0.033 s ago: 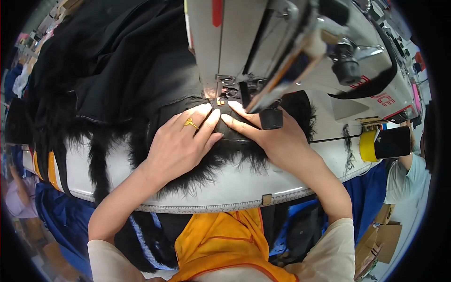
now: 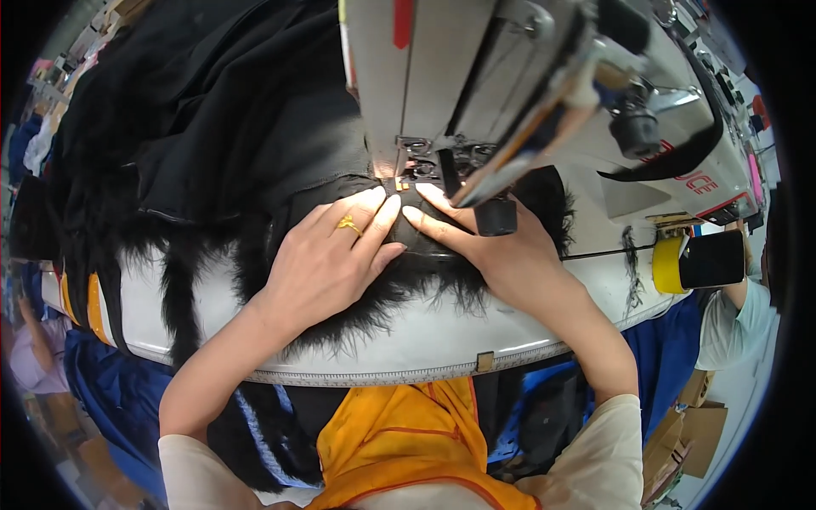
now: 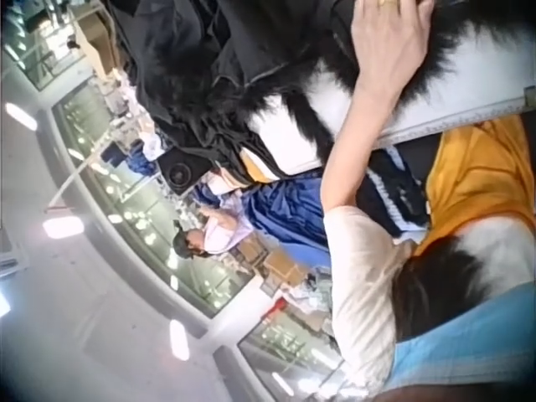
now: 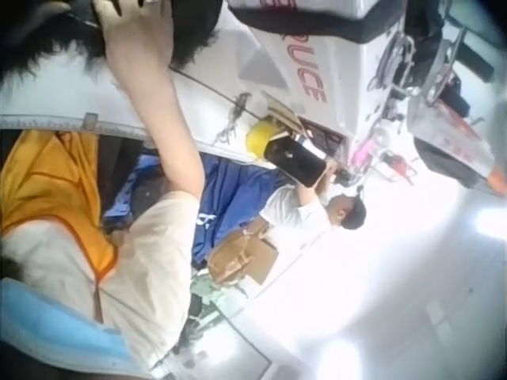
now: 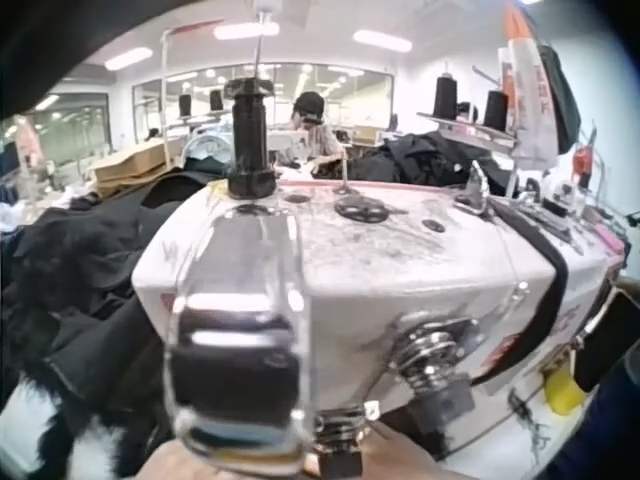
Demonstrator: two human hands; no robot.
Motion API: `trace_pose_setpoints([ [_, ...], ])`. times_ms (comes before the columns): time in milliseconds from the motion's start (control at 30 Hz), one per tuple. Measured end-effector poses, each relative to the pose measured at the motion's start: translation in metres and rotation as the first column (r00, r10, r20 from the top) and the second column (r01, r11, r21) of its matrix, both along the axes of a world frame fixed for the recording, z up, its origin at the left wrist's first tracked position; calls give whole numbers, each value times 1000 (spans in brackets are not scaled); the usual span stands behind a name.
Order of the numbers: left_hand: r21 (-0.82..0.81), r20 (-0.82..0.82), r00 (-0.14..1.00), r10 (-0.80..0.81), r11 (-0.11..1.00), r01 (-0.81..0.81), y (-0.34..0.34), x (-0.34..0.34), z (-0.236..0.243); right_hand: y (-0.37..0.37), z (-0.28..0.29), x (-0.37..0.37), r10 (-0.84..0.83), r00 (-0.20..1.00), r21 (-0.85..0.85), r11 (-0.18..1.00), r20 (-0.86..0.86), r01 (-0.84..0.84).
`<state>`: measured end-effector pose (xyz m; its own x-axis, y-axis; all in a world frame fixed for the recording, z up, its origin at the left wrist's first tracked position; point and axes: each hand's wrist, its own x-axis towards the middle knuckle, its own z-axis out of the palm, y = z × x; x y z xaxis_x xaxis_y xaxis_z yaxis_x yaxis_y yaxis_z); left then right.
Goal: Sewing a black fur trim onto a black garment using an industrial sewing machine.
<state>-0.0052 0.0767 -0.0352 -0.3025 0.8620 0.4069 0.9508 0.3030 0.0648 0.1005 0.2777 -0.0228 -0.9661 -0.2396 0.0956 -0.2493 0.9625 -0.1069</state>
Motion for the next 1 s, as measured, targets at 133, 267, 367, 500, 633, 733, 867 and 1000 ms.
trace_pose_setpoints([
  [133,-67,-27,1000,2,998,-4,-6,-1,-1,-3,5,0,-43,998,-26,999,40,44],
  [267,-21,-24,1000,13,1000,-14,-6,-3,-1,-2,8,0,-38,993,0,999,111,39],
  [367,-44,-14,998,-63,997,62,-11,-7,-1,-1,5,3,-59,989,26,998,133,56],
  [500,0,10,996,-94,996,94,-18,-10,-1,5,-8,3,-92,983,245,968,162,50],
  [633,21,-12,996,-88,996,88,-12,-19,0,19,-27,-6,-59,996,237,969,-68,74],
  [733,-57,9,997,-77,995,77,-6,-30,0,26,-36,-9,-55,959,146,984,-277,99],
  [867,-29,45,992,-122,992,123,-4,-38,0,26,-40,-5,-1,939,403,903,-345,150],
  [1000,-27,87,987,-136,990,139,-5,-38,-1,28,-33,-4,-12,936,251,962,-352,107],
])
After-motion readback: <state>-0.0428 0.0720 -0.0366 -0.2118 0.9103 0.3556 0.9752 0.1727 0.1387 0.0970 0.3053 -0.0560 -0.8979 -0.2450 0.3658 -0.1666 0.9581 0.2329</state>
